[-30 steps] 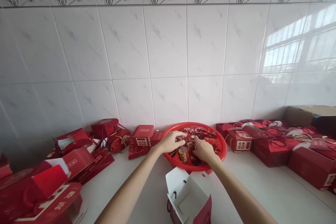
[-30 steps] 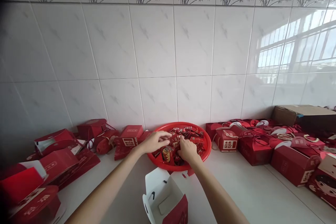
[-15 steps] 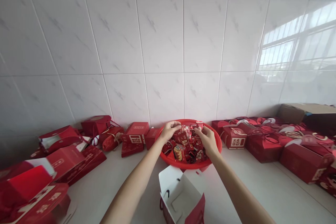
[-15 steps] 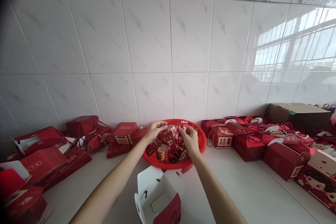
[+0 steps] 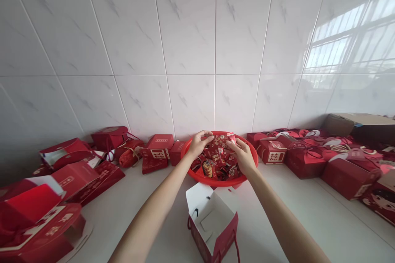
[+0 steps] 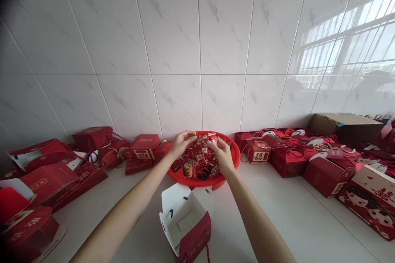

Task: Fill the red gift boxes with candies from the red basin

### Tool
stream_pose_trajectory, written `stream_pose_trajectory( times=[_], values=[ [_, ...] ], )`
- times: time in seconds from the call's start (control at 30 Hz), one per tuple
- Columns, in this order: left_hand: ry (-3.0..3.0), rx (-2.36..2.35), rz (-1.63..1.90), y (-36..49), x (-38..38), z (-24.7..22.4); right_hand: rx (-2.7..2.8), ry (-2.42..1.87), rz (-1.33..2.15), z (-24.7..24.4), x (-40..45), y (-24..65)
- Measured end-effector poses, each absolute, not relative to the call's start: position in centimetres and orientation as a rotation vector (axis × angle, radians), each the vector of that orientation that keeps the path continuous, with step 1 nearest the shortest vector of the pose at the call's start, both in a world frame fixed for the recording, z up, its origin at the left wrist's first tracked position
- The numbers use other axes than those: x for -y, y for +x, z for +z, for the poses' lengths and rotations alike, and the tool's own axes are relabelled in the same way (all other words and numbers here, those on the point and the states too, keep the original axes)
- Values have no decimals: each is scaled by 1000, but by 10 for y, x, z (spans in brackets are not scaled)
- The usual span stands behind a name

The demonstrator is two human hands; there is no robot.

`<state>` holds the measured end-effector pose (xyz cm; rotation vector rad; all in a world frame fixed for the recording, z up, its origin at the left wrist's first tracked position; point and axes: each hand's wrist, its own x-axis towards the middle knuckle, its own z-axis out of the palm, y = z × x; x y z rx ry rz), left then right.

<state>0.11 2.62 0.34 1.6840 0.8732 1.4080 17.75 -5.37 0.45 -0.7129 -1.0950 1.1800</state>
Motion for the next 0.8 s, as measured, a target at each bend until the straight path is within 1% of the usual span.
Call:
stream_pose_trajectory(
  times=[0.13,0.3,0.4,0.6,0.8],
  values=[
    [1748,-891,1314,8,-25,6,1121,-768,1225,2,51,178],
    [1818,-953,1086,22,-33,6,850,-867,1038,-3,43,182],
    [1857,-1021,976,31,-40,0,790,-867,1018,-5,40,184],
    [1830,-1101,1025,37,-46,-9,836,-864,1040,-4,40,185],
    [1733,-1074,1168,16,-44,-2,781,-860,1058,-4,40,186]
  ],
)
